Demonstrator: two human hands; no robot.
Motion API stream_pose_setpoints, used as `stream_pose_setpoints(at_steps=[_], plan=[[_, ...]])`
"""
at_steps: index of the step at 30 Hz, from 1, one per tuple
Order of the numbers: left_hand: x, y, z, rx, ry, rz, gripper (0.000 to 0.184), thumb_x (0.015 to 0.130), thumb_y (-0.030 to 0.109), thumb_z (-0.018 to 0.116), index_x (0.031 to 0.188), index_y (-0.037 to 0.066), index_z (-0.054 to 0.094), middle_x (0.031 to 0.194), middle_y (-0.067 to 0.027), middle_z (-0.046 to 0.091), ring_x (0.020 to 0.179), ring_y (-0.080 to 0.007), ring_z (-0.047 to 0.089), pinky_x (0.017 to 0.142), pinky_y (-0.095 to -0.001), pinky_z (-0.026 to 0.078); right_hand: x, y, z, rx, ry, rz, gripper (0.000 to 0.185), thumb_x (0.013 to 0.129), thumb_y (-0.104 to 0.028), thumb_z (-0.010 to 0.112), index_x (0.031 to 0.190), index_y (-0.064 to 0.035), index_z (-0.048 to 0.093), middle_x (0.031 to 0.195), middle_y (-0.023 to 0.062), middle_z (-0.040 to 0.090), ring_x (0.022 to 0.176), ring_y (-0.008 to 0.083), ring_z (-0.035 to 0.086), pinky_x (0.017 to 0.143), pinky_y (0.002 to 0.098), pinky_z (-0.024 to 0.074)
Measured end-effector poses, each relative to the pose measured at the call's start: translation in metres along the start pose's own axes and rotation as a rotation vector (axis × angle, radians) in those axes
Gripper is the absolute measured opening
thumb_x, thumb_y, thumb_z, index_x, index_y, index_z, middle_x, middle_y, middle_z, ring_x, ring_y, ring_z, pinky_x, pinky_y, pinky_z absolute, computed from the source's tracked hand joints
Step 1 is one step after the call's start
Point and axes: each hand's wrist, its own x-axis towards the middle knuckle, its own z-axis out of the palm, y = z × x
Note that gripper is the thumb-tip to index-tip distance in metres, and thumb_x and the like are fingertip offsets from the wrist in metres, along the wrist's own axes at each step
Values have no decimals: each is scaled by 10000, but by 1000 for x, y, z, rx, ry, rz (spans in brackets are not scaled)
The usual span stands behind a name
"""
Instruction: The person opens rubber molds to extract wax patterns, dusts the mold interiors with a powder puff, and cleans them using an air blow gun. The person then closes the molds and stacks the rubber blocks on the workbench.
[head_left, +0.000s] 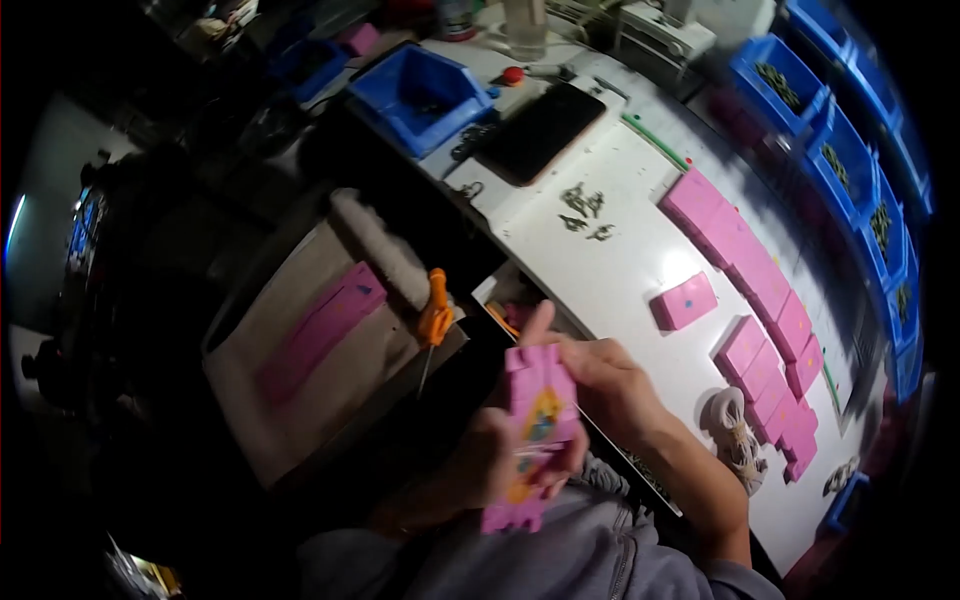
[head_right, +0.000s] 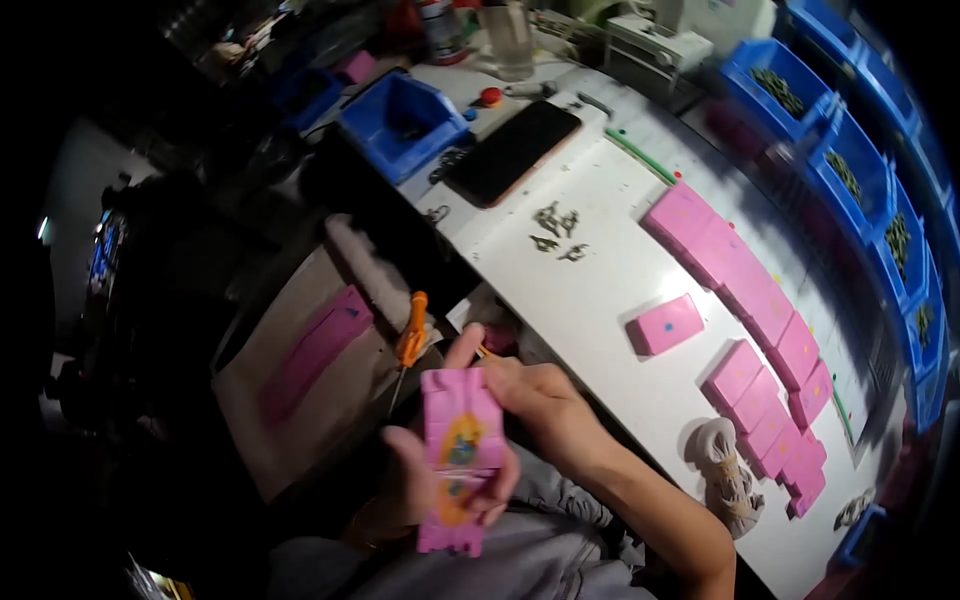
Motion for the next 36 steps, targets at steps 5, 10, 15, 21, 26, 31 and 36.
stream_pose_setpoints(at_steps=[5, 10, 15, 21, 26, 31, 36], plan=[[-50, 13, -29, -370, 300, 66, 836, 653, 866, 183, 1285, 320, 238, 552, -77, 409, 363, -158, 384, 338, -296, 394, 43, 11, 54, -128, -130, 330, 440, 991, -328, 314, 1013, 52, 536, 786, 80, 615, 733, 100, 573, 750, 224, 451], [-54, 44, -66, -216, 632, 426, 714, 830, 726, 142, 1241, 195, 385, 552, -56, 400, 372, -140, 369, 350, -290, 385, 105, 43, 24, -1248, -222, -539, 434, 775, -85, 582, 1192, -21, 479, 1217, 160, 491, 1104, 323, 474, 908, 397, 398], [-38, 50, -153, 12, 736, 569, 612, 895, 635, 165, 1144, 118, 381, 540, -78, 411, 391, -157, 386, 387, -312, 406, 151, 73, -19, -1800, -471, -502, 551, 700, -39, 586, 1239, -66, 477, 1318, 103, 438, 1192, 287, 432, 911, 388, 411], [-28, 49, -232, 64, 971, 596, 530, 912, 580, 245, 1148, 128, 391, 534, -109, 432, 376, -191, 401, 375, -347, 402, 201, 79, -13, -1458, -558, -453, 286, 671, -174, 677, 881, 4, 599, 918, 142, 594, 891, 295, 535, 827, 367, 433], [-32, 51, -283, 33, 961, 633, 571, 894, 609, 264, 1170, 127, 398, 562, -125, 489, 380, -192, 413, 379, -349, 404, 206, 58, 27, -835, -217, -386, 227, 723, -115, 664, 913, 7, 640, 817, 93, 582, 855, 221, 537, 757, 293, 424], [-27, 82, -308, 161, 1071, 670, 549, 891, 593, 302, 1129, 123, 457, 620, -143, 542, 402, -193, 445, 391, -341, 414, 202, 15, 64, -755, -308, -67, 234, 767, -190, 676, 883, 12, 654, 716, 103, 604, 760, 227, 614, 689, 283, 469], [-19, 119, -359, 330, 1026, 661, 531, 904, 571, 285, 1192, 149, 432, 714, -163, 587, 396, -181, 457, 374, -300, 395, 226, 82, 37, -1508, -62, -1031, 387, 750, -357, 692, 642, -11, 556, 514, 114, 450, 485, 302, 514, 465, 385, 439]])
